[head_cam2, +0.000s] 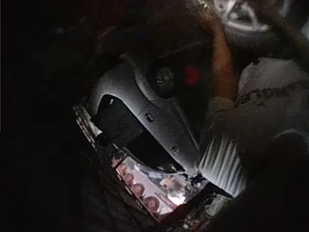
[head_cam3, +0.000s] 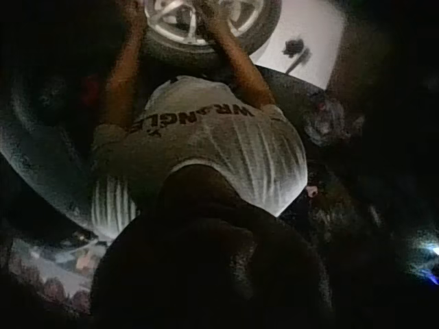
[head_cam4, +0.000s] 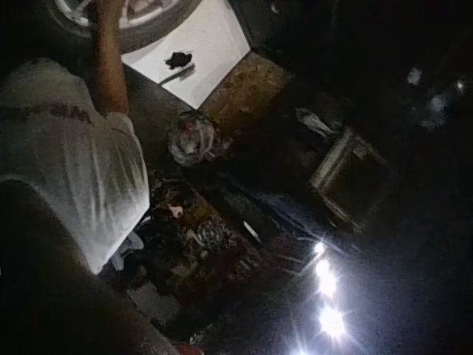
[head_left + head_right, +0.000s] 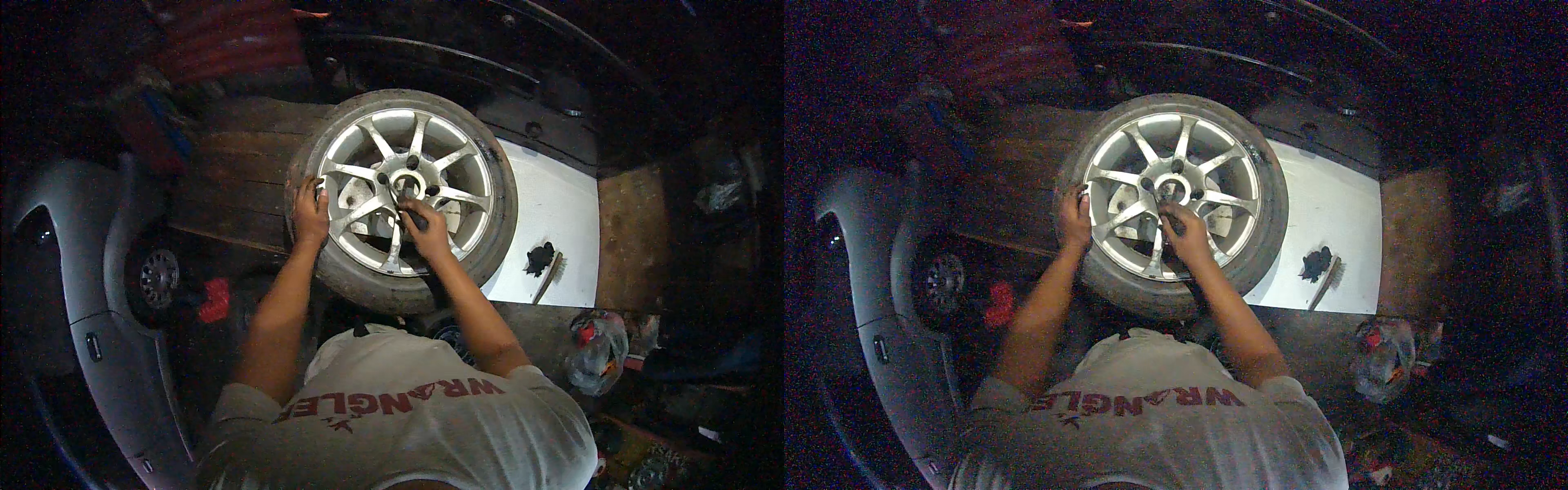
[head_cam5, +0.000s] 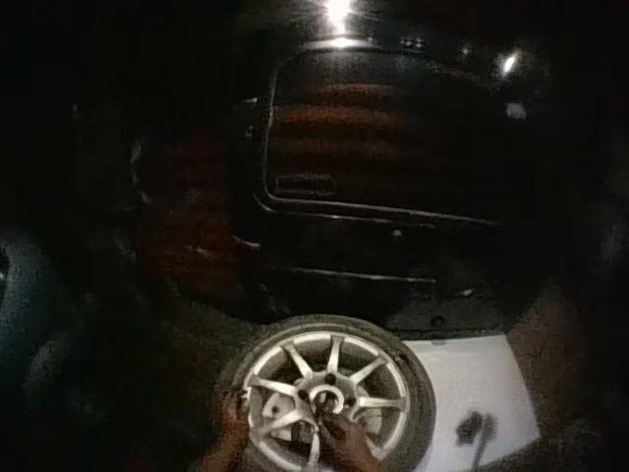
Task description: The person scrubs a black steel wheel with a wire brush and then scrubs a silver alloy wheel with the same brush. The person repeatedly scrubs the inner rim and spokes of each wheel while holding it in place.
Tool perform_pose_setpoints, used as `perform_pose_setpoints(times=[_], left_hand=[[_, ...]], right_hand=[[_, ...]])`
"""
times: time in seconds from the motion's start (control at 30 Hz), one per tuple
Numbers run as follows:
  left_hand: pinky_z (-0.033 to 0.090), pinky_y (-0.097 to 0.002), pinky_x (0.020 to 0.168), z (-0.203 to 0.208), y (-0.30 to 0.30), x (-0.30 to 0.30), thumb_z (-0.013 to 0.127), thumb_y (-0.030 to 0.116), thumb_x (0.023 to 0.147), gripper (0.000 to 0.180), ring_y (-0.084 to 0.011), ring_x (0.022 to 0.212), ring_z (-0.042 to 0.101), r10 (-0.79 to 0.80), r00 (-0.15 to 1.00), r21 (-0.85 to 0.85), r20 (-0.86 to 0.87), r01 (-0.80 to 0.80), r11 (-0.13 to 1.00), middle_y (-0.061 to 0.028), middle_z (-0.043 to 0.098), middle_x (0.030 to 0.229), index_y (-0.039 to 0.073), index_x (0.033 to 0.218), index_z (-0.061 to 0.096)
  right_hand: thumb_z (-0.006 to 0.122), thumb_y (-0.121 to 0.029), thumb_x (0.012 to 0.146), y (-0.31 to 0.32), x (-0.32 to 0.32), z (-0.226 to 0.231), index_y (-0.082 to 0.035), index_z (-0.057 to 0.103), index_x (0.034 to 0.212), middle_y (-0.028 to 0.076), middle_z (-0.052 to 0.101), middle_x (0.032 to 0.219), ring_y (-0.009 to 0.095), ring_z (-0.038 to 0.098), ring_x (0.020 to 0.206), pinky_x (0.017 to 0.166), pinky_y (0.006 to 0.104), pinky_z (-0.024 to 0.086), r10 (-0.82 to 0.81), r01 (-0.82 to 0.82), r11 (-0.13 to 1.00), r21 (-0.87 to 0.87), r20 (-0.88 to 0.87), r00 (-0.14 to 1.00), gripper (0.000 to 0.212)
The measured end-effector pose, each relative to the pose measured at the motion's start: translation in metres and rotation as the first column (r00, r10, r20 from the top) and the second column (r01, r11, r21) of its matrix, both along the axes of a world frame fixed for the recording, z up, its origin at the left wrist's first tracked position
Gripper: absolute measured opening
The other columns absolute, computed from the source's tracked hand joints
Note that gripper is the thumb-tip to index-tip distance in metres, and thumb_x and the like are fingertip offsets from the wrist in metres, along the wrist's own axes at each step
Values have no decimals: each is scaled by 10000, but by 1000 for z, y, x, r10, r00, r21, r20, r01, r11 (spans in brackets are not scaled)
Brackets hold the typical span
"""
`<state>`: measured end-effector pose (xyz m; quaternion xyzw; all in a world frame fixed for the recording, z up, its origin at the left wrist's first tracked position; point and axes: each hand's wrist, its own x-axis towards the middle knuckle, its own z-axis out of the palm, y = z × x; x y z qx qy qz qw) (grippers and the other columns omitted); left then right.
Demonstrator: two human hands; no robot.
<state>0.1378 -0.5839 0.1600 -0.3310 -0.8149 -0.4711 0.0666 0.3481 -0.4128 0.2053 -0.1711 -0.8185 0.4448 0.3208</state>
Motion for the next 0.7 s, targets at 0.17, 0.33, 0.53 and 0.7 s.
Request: perform_pose_setpoints(times=[0.17, 0.33, 0.53, 0.7], left_hand=[[240, -479, 1129, 5, -2, 1, 485, 312, 951, 396, -397, 1228, 469, 1, 1000, -14, 0, -1, 1000, -193, 546, 1294, 5, 1178, 591], [273, -469, 1104, 10, -5, 0, 487, 322, 951, 414, -394, 1226, 475, -24, 999, -25, -38, 23, 999, -200, 547, 1296, 3, 1195, 588], [317, -460, 1073, -3, -2, -5, 487, 324, 955, 412, -394, 1227, 474, -29, 1000, 20, -2, 29, 999, -210, 548, 1289, -3, 1180, 597], [260, -466, 1125, 3, -1, 1, 496, 319, 955, 408, -390, 1240, 470, -10, 999, -3, 36, 10, 1000, -206, 550, 1288, -3, 1184, 596]], right_hand=[[690, -80, 844, -3, -7, -4, -25, 688, 1056, 179, 680, 1100, 289, 672, 1010, 890, 340, 506, 16, -17, 999, 37, 40, 999, 220], [711, -113, 840, -15, 26, -3, -22, 689, 1073, 170, 705, 1031, 293, 697, 933, 838, 360, 529, -19, 21, 999, -25, 107, 994, 252], [687, -179, 874, 7, 0, 9, -13, 699, 1070, 178, 720, 924, 225, 709, 839, 761, 319, 525, -93, 110, 962, -251, 79, 993, 257], [684, -176, 874, 0, 25, 9, -9, 704, 1018, 132, 714, 847, 191, 683, 759, 727, 322, 519, -79, 82, 996, -21, 102, 992, 222]])
